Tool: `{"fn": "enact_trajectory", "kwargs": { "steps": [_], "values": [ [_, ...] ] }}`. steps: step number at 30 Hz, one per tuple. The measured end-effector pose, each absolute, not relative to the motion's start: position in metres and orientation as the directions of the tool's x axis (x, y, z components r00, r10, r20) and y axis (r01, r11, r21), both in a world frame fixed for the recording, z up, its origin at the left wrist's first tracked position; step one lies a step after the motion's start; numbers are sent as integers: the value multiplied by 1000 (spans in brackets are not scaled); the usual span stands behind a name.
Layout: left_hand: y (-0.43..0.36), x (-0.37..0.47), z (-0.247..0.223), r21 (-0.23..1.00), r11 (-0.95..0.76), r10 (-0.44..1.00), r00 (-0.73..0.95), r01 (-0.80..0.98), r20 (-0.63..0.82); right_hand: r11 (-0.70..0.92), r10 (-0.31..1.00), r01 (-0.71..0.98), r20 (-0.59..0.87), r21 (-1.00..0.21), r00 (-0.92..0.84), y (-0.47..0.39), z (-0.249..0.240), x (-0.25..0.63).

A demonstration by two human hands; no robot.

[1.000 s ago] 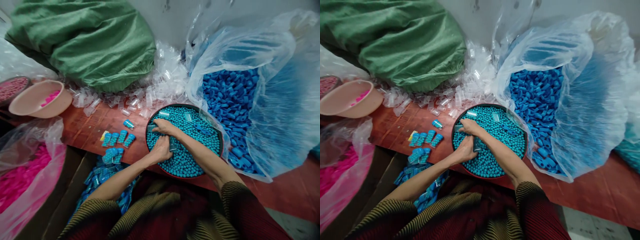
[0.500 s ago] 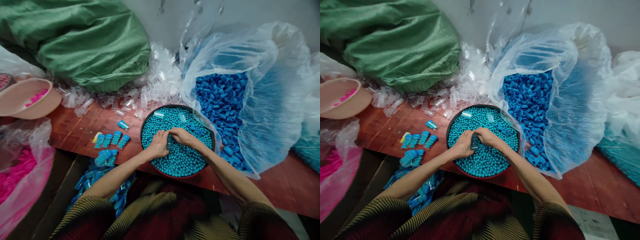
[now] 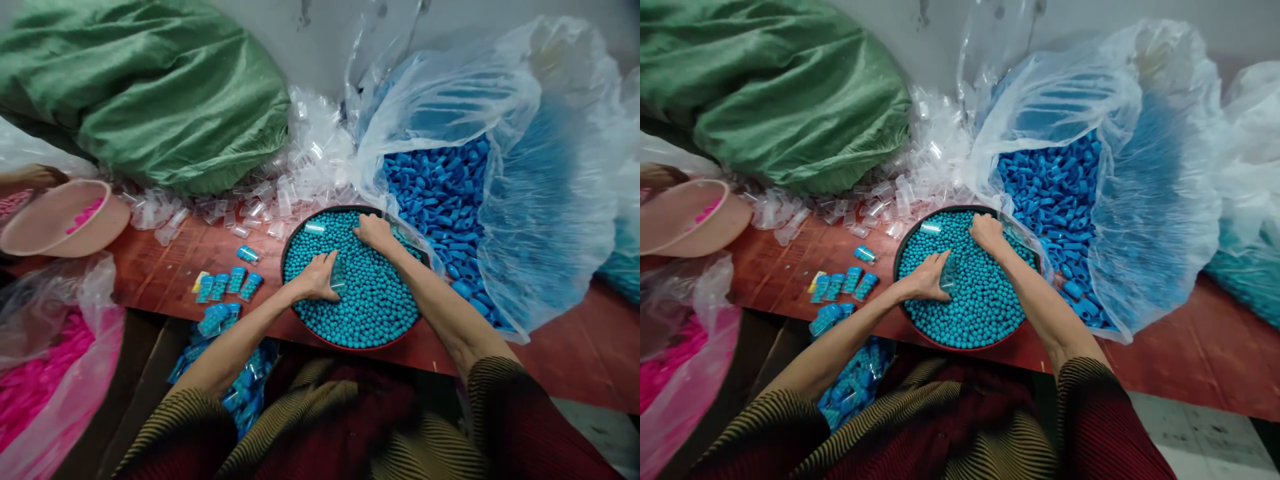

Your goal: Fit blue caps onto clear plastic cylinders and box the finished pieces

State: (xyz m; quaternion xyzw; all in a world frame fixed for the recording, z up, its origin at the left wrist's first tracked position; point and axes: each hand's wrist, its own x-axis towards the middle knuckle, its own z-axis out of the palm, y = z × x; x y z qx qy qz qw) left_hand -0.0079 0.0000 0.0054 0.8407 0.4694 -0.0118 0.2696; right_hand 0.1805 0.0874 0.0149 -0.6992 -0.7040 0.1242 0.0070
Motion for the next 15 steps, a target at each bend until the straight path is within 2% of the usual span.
{"fn": "enact_trajectory", "kwargs": {
  "steps": [2, 3, 5, 8, 11, 15],
  "values": [
    [-1, -11, 2, 476, -404, 787, 562, 781, -255, 44, 989, 966, -126, -255, -78, 87, 15, 186],
    [-2, -12, 1, 493, -394, 792, 559, 775, -246, 75, 990, 942, -89, -327, -110, 85, 15, 188],
    [-4, -12, -2, 534, -376, 800, 556, 757, -225, 119, 989, 840, -9, -530, -146, 77, 12, 189],
    [-6, -10, -5, 597, -368, 815, 557, 712, -162, 155, 984, 586, 69, -795, -167, 57, 0, 178],
    [-10, -9, -9, 635, -365, 837, 539, 681, -98, 197, 973, 427, 122, -882, -199, 34, -16, 163],
    [-15, -8, -12, 650, -342, 850, 518, 678, -94, 122, 985, 318, 74, -940, -157, 20, -31, 157]
  ]
}}
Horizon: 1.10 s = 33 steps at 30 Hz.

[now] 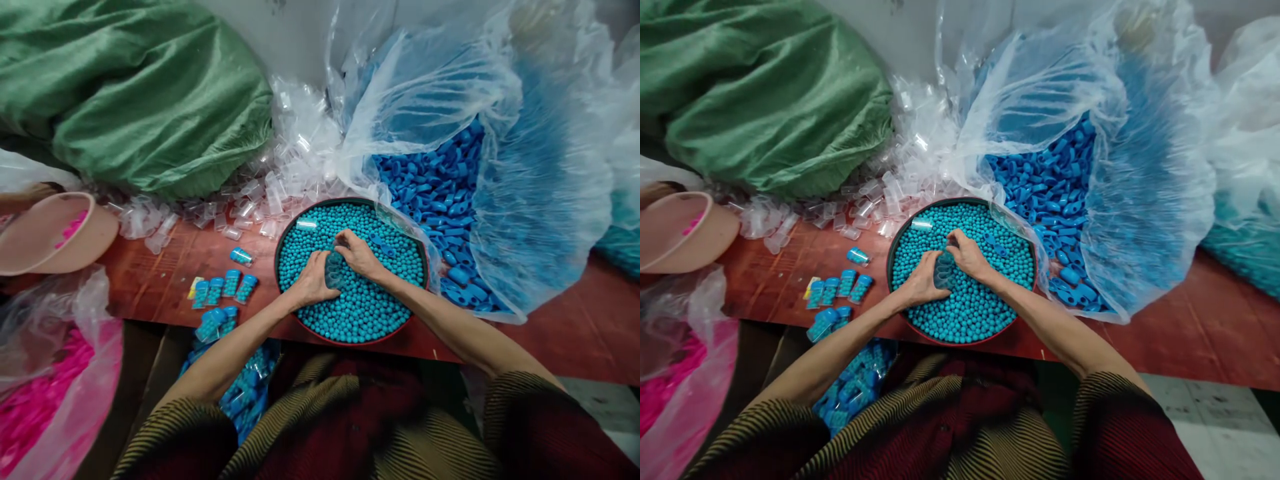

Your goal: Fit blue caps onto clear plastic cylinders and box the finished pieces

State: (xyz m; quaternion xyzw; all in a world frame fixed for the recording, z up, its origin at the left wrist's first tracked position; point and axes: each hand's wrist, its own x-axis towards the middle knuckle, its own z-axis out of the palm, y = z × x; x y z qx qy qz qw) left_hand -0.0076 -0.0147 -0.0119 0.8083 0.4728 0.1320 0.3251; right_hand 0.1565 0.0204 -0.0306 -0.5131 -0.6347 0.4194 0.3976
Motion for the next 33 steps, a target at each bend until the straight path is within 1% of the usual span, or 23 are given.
{"fn": "enact_trajectory", "kwargs": {
  "steps": [3, 8, 9, 12, 14, 16, 18, 21, 23, 26, 28, 31, 33],
  "values": [
    [-17, -7, -13, 643, -343, 844, 525, 685, -110, 69, 990, 272, 32, -960, -137, 19, -31, 157],
    [-16, -6, -12, 606, -385, 825, 554, 696, -112, 120, 961, 343, 22, -932, -277, 15, -19, 150],
    [-14, -5, -11, 610, -394, 822, 561, 687, -101, 103, 965, 353, 7, -930, -263, 14, -18, 148],
    [-10, -1, -8, 650, -382, 836, 545, 657, -59, 5, 990, 367, -48, -930, -134, 12, -20, 142],
    [-8, 2, -7, 665, -365, 853, 520, 652, -42, -13, 993, 361, -55, -933, -105, 12, -24, 138],
    [-7, 4, -7, 658, -369, 851, 523, 656, -44, 34, 989, 358, -21, -933, -149, 11, -27, 135],
    [-6, 5, -9, 642, -381, 839, 541, 666, -63, 110, 981, 389, 37, -915, -189, 10, -27, 135],
    [-7, 6, -10, 611, -377, 834, 543, 696, -103, 165, 984, 447, 118, -879, -133, 6, -22, 140],
    [-7, 8, -8, 592, -372, 837, 534, 715, -119, 122, 993, 426, 111, -896, -51, 2, -18, 147],
    [-5, 10, -5, 584, -405, 816, 566, 704, -117, -1, 999, 346, 13, -938, 40, -7, -18, 158],
    [-3, 11, -4, 586, -429, 799, 592, 687, -109, 5, 1000, 356, 6, -934, 1, -11, -21, 160],
    [0, 12, -8, 596, -402, 812, 571, 695, -120, 118, 984, 475, 38, -872, -173, -14, -29, 152],
    [-1, 13, -11, 587, -369, 830, 540, 721, -142, 170, 967, 541, 33, -824, -253, -13, -34, 144]
  ]
}}
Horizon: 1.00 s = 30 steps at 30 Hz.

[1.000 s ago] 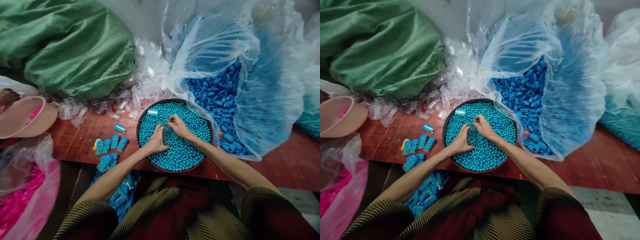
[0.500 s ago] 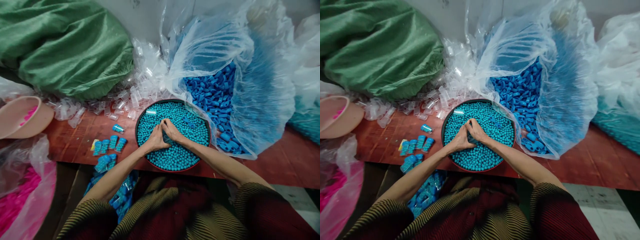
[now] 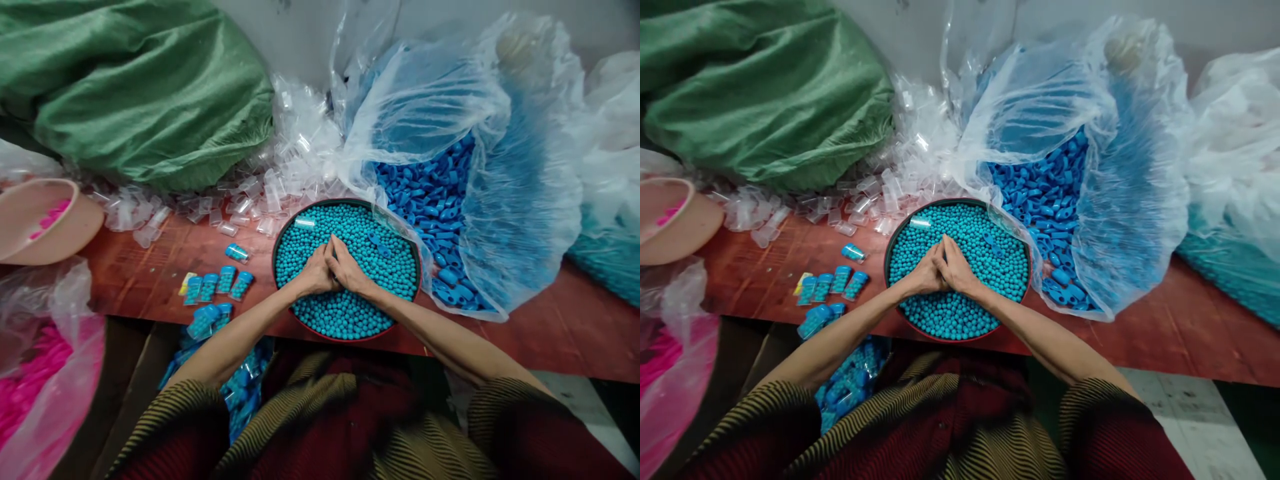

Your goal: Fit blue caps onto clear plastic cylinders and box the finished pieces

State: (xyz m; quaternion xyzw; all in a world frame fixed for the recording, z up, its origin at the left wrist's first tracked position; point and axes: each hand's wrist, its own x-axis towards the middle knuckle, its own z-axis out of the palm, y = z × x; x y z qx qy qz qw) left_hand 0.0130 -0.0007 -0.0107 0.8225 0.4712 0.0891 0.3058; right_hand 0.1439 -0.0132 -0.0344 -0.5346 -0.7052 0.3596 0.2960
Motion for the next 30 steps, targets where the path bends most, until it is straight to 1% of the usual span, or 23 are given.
{"fn": "enact_trajectory", "kwargs": {
  "steps": [3, 6, 8, 10, 11, 12, 13, 14, 16, 17, 20, 23, 25, 28, 30],
  "values": [
    [-3, 14, -11, 505, -362, 846, 504, 784, -175, 229, 944, 559, 41, -797, -328, -8, -39, 138],
    [-5, 17, -7, 425, -358, 862, 470, 831, -192, 229, 925, 539, 10, -811, -379, -3, -35, 142],
    [-6, 19, -4, 418, -346, 875, 450, 840, -180, 202, 943, 547, 10, -813, -333, -5, -27, 151],
    [-8, 19, 0, 439, -334, 891, 431, 834, -142, 192, 972, 584, 69, -789, -226, -14, -18, 162],
    [-9, 17, 2, 452, -331, 900, 422, 828, -115, 211, 974, 612, 110, -762, -200, -22, -15, 168],
    [-11, 13, 4, 464, -330, 907, 413, 822, -86, 254, 965, 642, 146, -723, -216, -30, -12, 174],
    [-13, 8, 6, 472, -335, 911, 408, 816, -58, 330, 940, 665, 167, -670, -298, -39, -10, 179],
    [-15, 2, 8, 471, -346, 912, 409, 812, -35, 436, 887, 665, 167, -606, -430, -48, -9, 183],
    [-20, -13, 11, 450, -368, 905, 425, 814, -28, 621, 746, 617, 123, -483, -655, -62, -8, 186],
    [-23, -21, 12, 435, -370, 903, 427, 821, -38, 684, 683, 588, 96, -431, -724, -67, -9, 186],
    [-28, -40, 12, 394, -331, 918, 389, 858, -76, 787, 574, 525, 75, -323, -815, -68, -15, 179],
    [-27, -45, 11, 357, -296, 928, 356, 886, -113, 859, 477, 444, 87, -256, -874, -54, -21, 172],
    [-24, -42, 9, 353, -298, 919, 367, 887, -144, 869, 471, 445, 84, -217, -878, -39, -26, 170],
    [-16, -36, 5, 359, -297, 917, 369, 885, -149, 840, 535, 515, 101, -172, -839, -18, -31, 169],
    [-13, -33, 3, 359, -273, 929, 341, 892, -141, 821, 567, 545, 128, -168, -814, -7, -32, 169]
  ]
}}
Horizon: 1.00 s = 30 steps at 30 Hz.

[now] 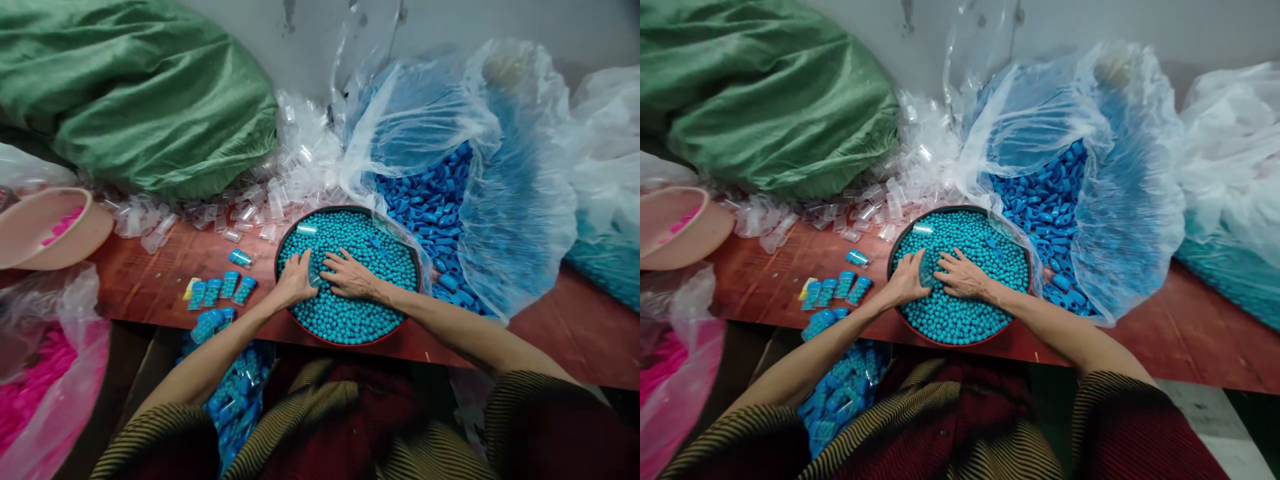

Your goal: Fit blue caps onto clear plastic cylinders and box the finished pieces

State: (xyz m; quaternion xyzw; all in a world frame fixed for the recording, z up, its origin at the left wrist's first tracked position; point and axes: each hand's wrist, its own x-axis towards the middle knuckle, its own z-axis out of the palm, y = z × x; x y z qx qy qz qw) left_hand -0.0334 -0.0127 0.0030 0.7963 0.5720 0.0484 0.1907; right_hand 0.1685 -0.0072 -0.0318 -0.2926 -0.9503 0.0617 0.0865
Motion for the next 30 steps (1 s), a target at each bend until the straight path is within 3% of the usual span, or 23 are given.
{"fn": "enact_trajectory", "kwargs": {
  "steps": [5, 9, 12, 19, 25, 30],
  "values": [
    [-10, -31, 4, 421, -202, 935, 301, 884, -184, 758, 647, 571, 250, -316, -721, 13, -25, 172],
    [-10, -30, 4, 462, -183, 926, 310, 868, -216, 570, 822, 623, 378, -535, -427, 55, -21, 180],
    [-9, -29, 0, 472, -216, 916, 345, 855, -204, 447, 894, 601, 313, -663, -320, 94, -26, 187],
    [-2, -18, -8, 495, -198, 933, 317, 846, -170, 275, 960, 544, 198, -793, -197, 123, -46, 182],
    [-3, -7, -8, 511, -122, 955, 241, 851, -172, -137, 987, 359, -159, -923, -32, 119, -50, 171],
    [-5, 1, -13, 536, -84, 976, 178, 840, -125, -253, 960, 245, -274, -936, -55, 103, -49, 168]
  ]
}}
